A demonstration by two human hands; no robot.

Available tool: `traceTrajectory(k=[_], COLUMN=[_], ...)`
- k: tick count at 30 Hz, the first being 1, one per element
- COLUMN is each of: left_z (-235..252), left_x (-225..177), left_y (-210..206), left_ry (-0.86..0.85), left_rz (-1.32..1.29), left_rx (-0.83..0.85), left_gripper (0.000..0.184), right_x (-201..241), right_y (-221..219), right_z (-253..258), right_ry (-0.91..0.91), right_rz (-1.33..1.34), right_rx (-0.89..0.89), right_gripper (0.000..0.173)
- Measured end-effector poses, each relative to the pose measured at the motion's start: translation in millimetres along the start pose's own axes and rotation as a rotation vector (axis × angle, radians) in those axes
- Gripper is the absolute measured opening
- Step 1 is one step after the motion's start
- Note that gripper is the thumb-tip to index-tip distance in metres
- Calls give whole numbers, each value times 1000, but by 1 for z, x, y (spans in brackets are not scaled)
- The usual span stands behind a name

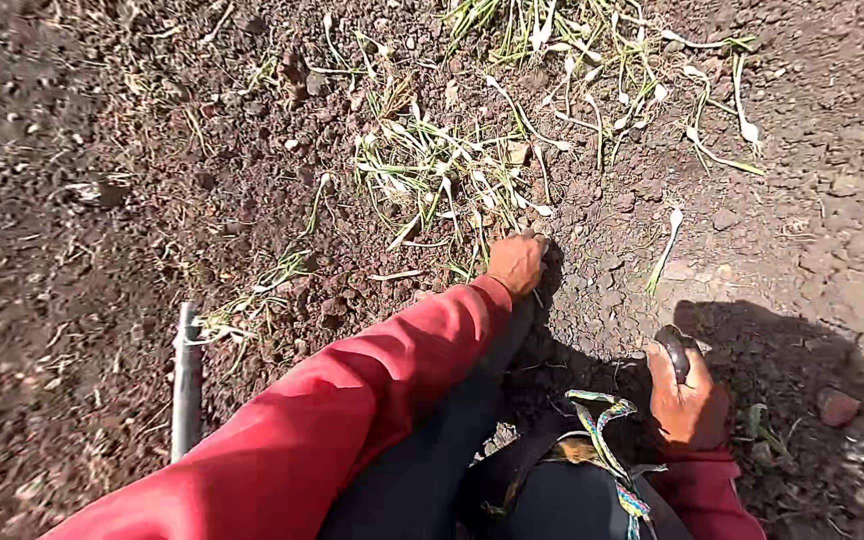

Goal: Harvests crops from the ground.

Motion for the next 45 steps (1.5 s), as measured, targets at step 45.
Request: traceTrajectory(k=[45], left_z=[-44], left_x=[148], left_y=[-8], left_ry=[568], left_rz=[-491], left_rx=[24], left_gripper=[27], right_x=[21], right_y=[27], right_z=[-27], right_ry=[9], right_rz=[188], right_rx=[37], right_gripper=[58])
Point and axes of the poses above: each hand's wrist, its own z-axis towards the middle knuckle, its own y-axis out of the back of the hand, x = y × z, the point moved 10 cm from there along z, towards the middle knuckle, and after that the axes turned 15 degrees about -x, right-handed, at the moved point
